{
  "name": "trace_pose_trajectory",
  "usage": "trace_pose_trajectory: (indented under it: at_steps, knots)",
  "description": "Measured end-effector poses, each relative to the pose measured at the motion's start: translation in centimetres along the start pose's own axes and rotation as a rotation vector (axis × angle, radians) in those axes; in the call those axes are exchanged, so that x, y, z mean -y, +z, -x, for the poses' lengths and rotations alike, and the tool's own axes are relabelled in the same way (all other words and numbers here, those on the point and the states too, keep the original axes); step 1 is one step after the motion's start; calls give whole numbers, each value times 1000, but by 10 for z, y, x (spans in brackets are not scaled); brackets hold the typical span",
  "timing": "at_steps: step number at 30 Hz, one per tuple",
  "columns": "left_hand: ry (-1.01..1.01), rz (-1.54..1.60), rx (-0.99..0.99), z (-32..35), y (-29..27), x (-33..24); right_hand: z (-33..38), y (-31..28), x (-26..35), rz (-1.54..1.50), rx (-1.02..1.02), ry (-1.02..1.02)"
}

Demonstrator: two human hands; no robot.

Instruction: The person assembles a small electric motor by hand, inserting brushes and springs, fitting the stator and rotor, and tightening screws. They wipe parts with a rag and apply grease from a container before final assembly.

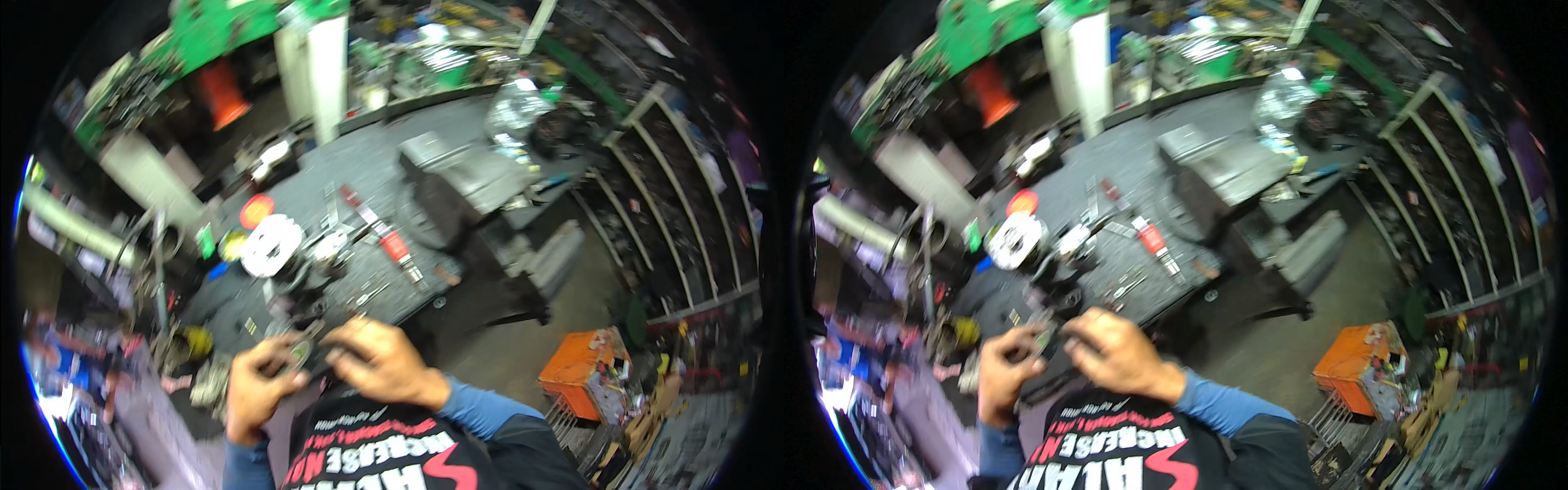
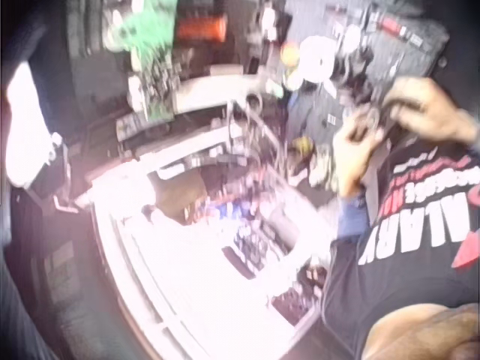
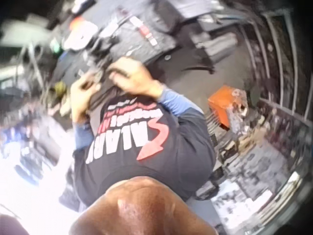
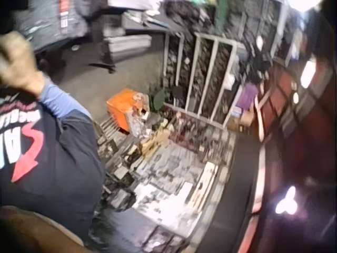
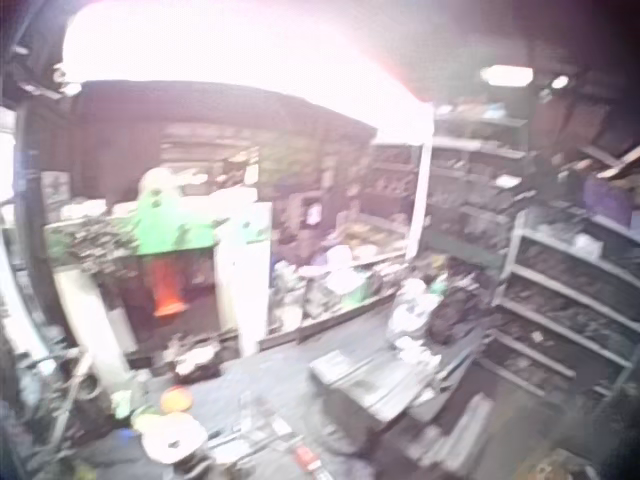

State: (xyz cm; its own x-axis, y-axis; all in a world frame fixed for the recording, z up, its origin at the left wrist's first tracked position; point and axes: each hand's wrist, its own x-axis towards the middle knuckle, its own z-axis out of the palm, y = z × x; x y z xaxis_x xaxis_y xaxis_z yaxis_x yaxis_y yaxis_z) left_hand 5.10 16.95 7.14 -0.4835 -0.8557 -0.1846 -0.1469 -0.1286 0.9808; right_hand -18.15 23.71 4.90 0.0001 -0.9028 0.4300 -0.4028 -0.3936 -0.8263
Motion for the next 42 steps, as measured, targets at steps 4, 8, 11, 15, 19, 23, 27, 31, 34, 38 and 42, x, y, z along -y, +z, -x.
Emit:
trace_pose_trajectory:
  at_steps: [4, 8, 11, 15, 19, 23, 27, 31, 34, 38, 42]
  knots:
    - [-38, 168, 98, 7, -12, -2, 0, -7, 11, -87, 8, 242]
    - [-34, 356, 170, 6, -14, 7, -3, -7, 23, -48, -18, 272]
    - [-3, 345, 148, 10, -14, 14, -15, -6, 32, -34, 52, 198]
    - [-6, 343, 104, 16, -11, 13, -24, 2, 31, -49, 102, 8]
    - [-42, 252, 48, 21, -10, 4, -27, 7, 26, 62, 129, -108]
    - [-39, 171, 1, 25, -8, 1, -26, 9, 28, 176, 194, -131]
    - [2, 81, 46, 26, -10, 5, -22, 12, 20, 298, 262, -191]
    - [5, 32, 114, 23, -14, 3, -17, 19, 12, 328, 265, -241]
    - [13, -46, 147, 21, -16, -1, -12, 22, 8, 311, 246, -234]
    - [-41, 28, 152, 22, -17, -3, -11, 21, 3, 278, 179, -199]
    - [-89, 76, 137, 23, -23, 3, -17, 6, 9, 87, 179, -14]
